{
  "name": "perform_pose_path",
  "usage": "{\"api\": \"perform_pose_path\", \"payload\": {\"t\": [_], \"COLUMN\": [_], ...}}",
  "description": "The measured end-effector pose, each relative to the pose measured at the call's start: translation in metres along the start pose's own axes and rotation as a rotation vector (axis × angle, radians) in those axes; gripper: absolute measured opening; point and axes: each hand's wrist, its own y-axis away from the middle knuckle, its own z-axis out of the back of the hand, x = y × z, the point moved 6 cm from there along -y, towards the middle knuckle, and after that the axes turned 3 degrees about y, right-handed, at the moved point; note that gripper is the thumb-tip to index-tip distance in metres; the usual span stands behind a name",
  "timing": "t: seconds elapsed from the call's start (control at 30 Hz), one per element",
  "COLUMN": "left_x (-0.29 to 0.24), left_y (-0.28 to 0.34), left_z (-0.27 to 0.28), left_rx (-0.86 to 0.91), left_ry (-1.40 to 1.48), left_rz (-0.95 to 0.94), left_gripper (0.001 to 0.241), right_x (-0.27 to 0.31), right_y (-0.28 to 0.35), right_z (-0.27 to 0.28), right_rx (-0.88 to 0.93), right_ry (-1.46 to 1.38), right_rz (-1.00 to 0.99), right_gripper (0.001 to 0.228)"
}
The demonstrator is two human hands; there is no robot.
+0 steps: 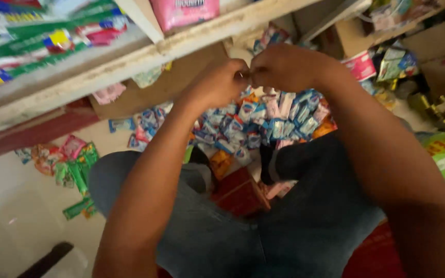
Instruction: Organizing and stocking small detergent and soap sachets onto grocery store shelves.
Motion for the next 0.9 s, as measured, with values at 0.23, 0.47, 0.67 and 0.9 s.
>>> {"api": "perform_pose_path", "payload": {"t": [0.23,0.47,0.67,0.9], "left_x": [0.188,0.380,0.456,0.419], "left_y": [-0.091,-0.056,-0.010,0.005], "left_z": [-0.091,-0.202,-0.274,-0.238], "left_rx": [0.016,-0.301,-0.201,-0.630], "left_ry": [-0.128,-0.092,-0.169,-0.197], "left_rz": [0.104,0.501,0.778,0.841], "left_gripper": [0.022,0.021,0.021,0.031], "right_x": [-0.123,-0.200,-0.202,-0.183], "right_y": [-0.132,-0.213,-0.205,-0.215], "right_z": [-0.180,-0.371,-0.435,-0.439], "right_rx": [0.233,0.004,-0.091,0.028], "right_ry": [0.435,0.278,-0.162,-0.099], "right_rz": [0.114,0.140,-0.128,-0.375], "right_gripper": [0.025,0.024,0.022,0.024]}}
